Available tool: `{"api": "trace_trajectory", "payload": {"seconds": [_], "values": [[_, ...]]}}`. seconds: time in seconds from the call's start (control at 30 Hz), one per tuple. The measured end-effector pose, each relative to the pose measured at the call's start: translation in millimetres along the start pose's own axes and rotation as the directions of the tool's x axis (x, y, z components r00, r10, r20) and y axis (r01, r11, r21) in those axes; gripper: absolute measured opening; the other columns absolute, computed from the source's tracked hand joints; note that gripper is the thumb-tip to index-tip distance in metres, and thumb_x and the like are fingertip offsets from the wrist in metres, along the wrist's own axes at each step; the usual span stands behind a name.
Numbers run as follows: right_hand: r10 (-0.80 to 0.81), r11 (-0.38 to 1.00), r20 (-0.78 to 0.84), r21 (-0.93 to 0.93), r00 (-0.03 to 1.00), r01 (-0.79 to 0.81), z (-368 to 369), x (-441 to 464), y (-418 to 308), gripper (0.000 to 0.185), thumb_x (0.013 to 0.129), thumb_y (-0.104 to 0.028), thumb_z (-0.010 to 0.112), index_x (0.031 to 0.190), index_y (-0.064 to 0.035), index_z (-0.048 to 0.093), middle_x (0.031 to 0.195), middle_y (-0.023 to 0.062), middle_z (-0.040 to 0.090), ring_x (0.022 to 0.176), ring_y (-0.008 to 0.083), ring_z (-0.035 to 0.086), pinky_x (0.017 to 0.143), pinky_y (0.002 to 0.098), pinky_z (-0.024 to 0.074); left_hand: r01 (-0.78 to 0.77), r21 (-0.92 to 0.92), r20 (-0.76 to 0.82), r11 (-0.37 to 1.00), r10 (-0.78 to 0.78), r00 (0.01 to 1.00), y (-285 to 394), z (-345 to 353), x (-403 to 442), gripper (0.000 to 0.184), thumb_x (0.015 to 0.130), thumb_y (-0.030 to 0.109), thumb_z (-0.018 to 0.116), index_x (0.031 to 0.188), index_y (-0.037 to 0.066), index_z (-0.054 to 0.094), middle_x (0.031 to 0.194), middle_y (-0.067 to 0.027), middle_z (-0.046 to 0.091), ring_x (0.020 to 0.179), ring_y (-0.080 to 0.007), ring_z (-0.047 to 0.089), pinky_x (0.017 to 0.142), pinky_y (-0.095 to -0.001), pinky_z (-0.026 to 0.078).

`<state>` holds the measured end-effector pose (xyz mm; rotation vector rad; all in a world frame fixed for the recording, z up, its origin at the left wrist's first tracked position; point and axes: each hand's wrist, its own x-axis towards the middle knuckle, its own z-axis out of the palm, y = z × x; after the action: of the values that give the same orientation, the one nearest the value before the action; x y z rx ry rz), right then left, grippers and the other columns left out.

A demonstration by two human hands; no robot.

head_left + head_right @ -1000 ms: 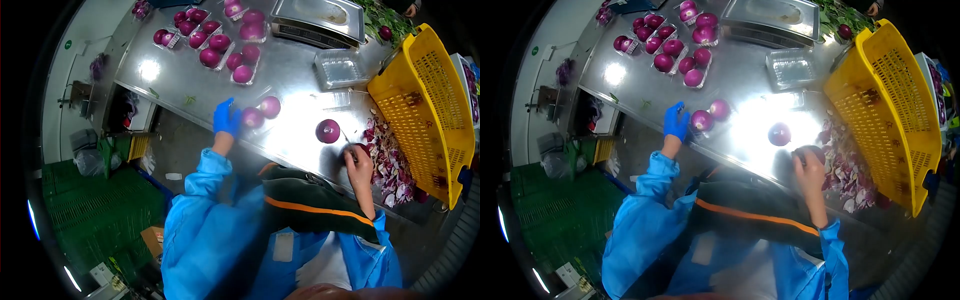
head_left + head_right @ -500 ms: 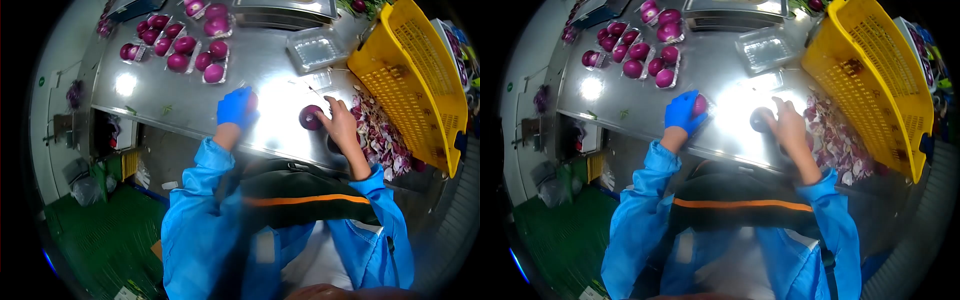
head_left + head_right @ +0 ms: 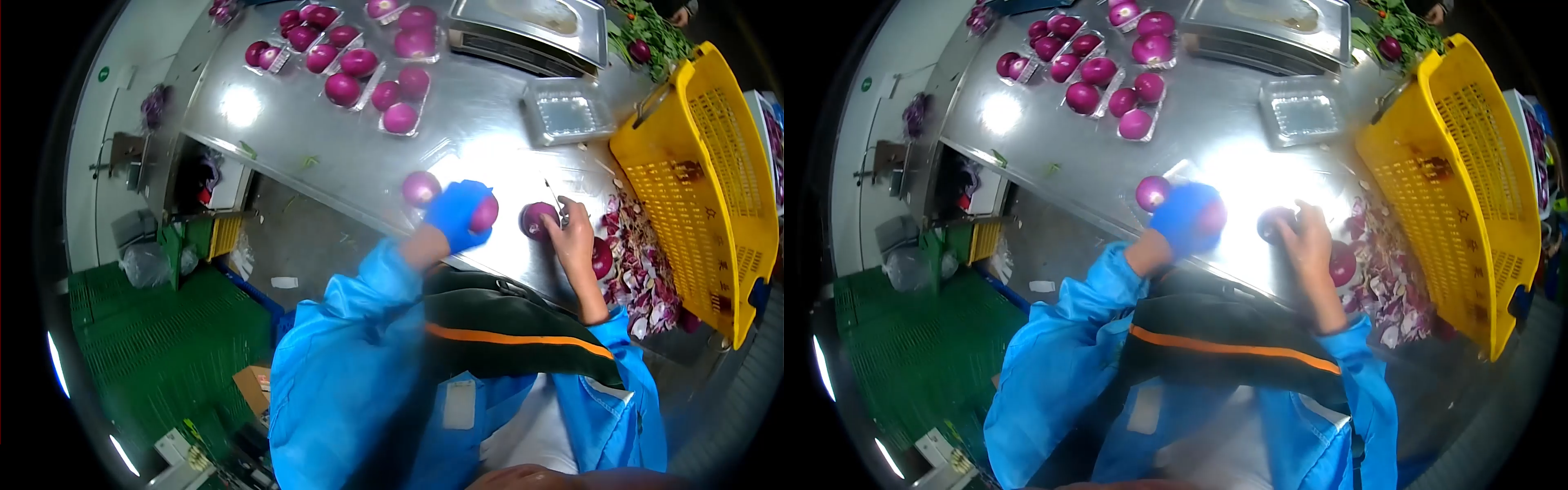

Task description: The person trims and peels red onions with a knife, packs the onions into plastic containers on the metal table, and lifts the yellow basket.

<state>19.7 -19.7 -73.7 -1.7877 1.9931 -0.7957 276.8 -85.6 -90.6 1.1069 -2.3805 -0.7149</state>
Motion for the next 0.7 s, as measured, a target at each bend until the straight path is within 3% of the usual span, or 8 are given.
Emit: {"api": "trace_trajectory", "payload": {"seconds": [0.03,0.07,0.23,0.33,0.37,0.5,0.6,0.7], "values": [[-0.031,1.000,0.016,0.003,0.999,0.030,0.8,-2.1,-0.5,0.041,0.077,-0.017,0.078,0.111,-0.0023,0.060,0.097,0.0181,0.061,0.086,0.0358,0.062,0.074,0.0416,0.0507,-0.002,-0.059,0.111,0.998,0.009,0.994,14.4,5.8,-6.4,0.035,0.070,0.020,0.070,0.102,0.009,0.061,0.101,-0.0141,0.062,0.092,-0.0352,0.059,0.083,-0.0442,0.049],[-0.061,0.998,0.029,0.006,0.998,0.061,2.9,-4.5,-0.5,0.040,0.077,-0.016,0.078,0.110,-0.0019,0.060,0.097,0.0182,0.061,0.085,0.0357,0.062,0.074,0.0415,0.0504,0.067,-0.087,0.278,0.994,-0.040,0.960,24.9,9.7,-13.0,0.057,0.071,0.026,0.073,0.124,0.011,0.058,0.119,-0.0149,0.059,0.107,-0.0353,0.057,0.093,-0.0434,0.048],[0.208,0.973,0.188,-0.143,0.960,-0.183,-6.3,-8.2,-28.7,0.060,0.075,-0.039,0.079,0.116,0.0018,0.063,0.100,0.0206,0.064,0.093,0.0356,0.065,0.081,0.0411,0.0516,0.165,-0.173,0.323,0.971,-0.102,0.941,43.2,18.9,-30.4,0.053,0.073,0.025,0.073,0.122,0.011,0.060,0.119,-0.0151,0.060,0.110,-0.0349,0.057,0.096,-0.0448,0.047],[0.202,0.966,0.413,0.065,0.888,-0.250,-10.6,-9.2,-37.6,0.058,0.074,-0.037,0.078,0.116,0.0005,0.064,0.104,0.0223,0.067,0.097,0.0336,0.067,0.085,0.0394,0.0516,0.192,-0.194,0.370,0.962,-0.109,0.922,42.7,18.7,-31.8,0.050,0.074,0.024,0.072,0.121,0.010,0.061,0.114,-0.0160,0.062,0.106,-0.0345,0.059,0.095,-0.0432,0.048],[0.213,0.970,0.423,0.019,0.881,-0.243,-12.2,-7.7,-43.5,0.056,0.074,-0.035,0.077,0.117,-0.0007,0.065,0.104,0.0214,0.069,0.097,0.0297,0.068,0.087,0.0376,0.0514,0.194,-0.200,0.405,0.960,-0.100,0.909,42.4,19.6,-29.3,0.049,0.075,0.023,0.071,0.121,0.010,0.062,0.112,-0.0163,0.062,0.105,-0.0343,0.060,0.094,-0.0427,0.049],[0.265,0.876,0.448,0.257,0.853,-0.408,-17.0,0.4,-54.1,0.058,0.073,-0.032,0.079,0.120,-0.0012,0.063,0.103,0.0152,0.070,0.095,0.0233,0.067,0.085,0.0355,0.0518,0.184,-0.273,0.308,0.944,-0.096,0.947,38.2,23.7,-40.3,0.053,0.077,0.023,0.071,0.127,0.011,0.058,0.117,-0.0171,0.061,0.108,-0.0351,0.059,0.096,-0.0434,0.048],[0.206,0.905,0.368,0.282,0.907,-0.320,-3.8,13.9,-59.0,0.061,0.073,-0.032,0.080,0.122,-0.0010,0.061,0.106,0.0160,0.069,0.097,0.0234,0.067,0.086,0.0353,0.0520,0.193,-0.312,0.321,0.930,-0.087,0.943,35.7,14.5,-46.1,0.063,0.079,0.029,0.072,0.136,0.013,0.050,0.130,-0.0169,0.055,0.117,-0.0380,0.055,0.100,-0.0462,0.046],[-0.059,0.982,0.216,0.190,0.975,0.017,20.3,39.1,-77.7,0.068,0.070,-0.040,0.082,0.124,-0.0064,0.057,0.106,0.0182,0.065,0.092,0.0325,0.067,0.080,0.0389,0.0538,0.218,-0.295,0.337,0.930,-0.112,0.935,41.3,5.1,-43.5,0.057,0.083,0.028,0.068,0.133,0.006,0.052,0.125,-0.0174,0.060,0.113,-0.0350,0.059,0.097,-0.0437,0.047]]}}
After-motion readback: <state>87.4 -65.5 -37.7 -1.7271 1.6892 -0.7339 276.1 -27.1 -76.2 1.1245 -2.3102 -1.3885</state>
